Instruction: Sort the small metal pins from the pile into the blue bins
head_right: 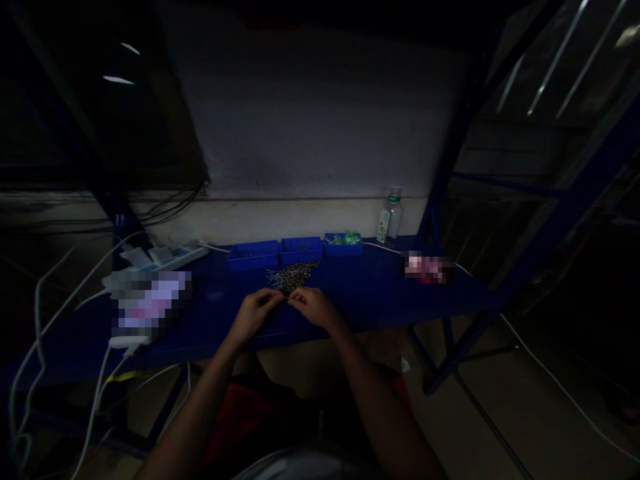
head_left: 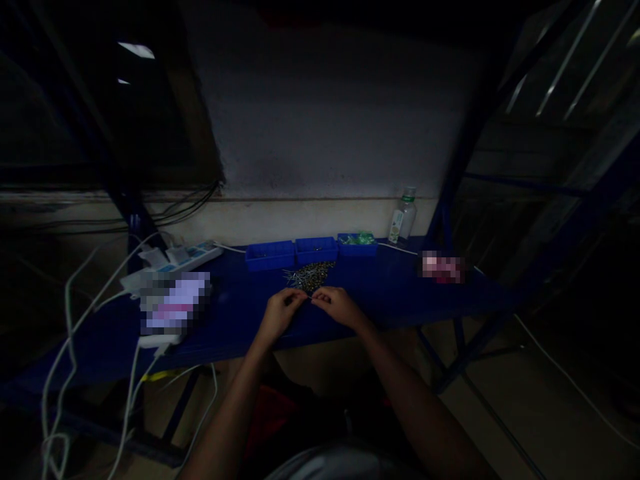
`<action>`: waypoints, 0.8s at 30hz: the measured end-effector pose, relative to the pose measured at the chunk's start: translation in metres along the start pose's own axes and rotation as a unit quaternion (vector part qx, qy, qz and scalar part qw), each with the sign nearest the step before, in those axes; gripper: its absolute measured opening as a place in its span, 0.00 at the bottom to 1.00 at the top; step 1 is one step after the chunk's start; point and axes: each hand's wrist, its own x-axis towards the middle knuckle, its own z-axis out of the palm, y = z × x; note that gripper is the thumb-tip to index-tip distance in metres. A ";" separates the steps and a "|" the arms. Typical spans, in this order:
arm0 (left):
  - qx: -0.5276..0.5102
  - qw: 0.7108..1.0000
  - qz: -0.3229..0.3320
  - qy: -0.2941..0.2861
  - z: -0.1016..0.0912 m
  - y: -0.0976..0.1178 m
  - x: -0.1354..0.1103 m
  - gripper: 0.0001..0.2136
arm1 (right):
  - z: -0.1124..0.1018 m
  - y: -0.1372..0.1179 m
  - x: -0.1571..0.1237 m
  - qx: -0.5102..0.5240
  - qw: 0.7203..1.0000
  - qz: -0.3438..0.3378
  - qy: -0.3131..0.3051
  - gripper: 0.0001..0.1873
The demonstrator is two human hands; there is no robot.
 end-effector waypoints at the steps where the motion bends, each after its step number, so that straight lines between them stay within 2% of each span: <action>1: 0.004 1.000 -0.005 0.000 0.000 0.000 0.001 0.13 | 0.000 0.000 0.000 0.021 1.000 0.005 0.016 0.08; 4: 0.018 0.998 -0.001 -0.054 0.002 0.001 0.002 0.13 | -0.001 0.001 0.001 0.068 0.997 0.004 0.044 0.09; 6: 0.028 0.995 0.013 -0.092 0.004 0.004 0.002 0.13 | -0.002 0.001 0.001 0.080 0.996 -0.004 0.037 0.09; 8: 0.038 0.994 0.022 -0.105 0.006 0.006 0.001 0.13 | -0.002 0.000 0.000 0.081 0.996 -0.007 0.025 0.09; 13: 0.040 0.994 0.012 -0.100 0.006 0.007 0.000 0.13 | -0.003 0.000 0.000 0.074 0.997 0.005 0.035 0.10; 16: 0.019 0.998 0.008 -0.065 0.002 0.007 -0.001 0.13 | -0.002 0.001 0.000 0.067 0.997 0.017 0.045 0.10; 19: -0.002 1.000 0.005 -0.023 0.000 0.007 -0.002 0.13 | -0.001 0.003 -0.001 0.046 0.999 0.020 0.013 0.10; 22: -0.014 0.999 0.020 -0.036 0.001 0.008 -0.002 0.12 | 0.001 0.003 -0.001 0.005 0.999 0.002 -0.035 0.07; 24: -0.016 0.998 0.035 -0.048 0.002 0.008 -0.003 0.12 | 0.001 0.002 -0.002 -0.029 0.999 -0.011 -0.044 0.05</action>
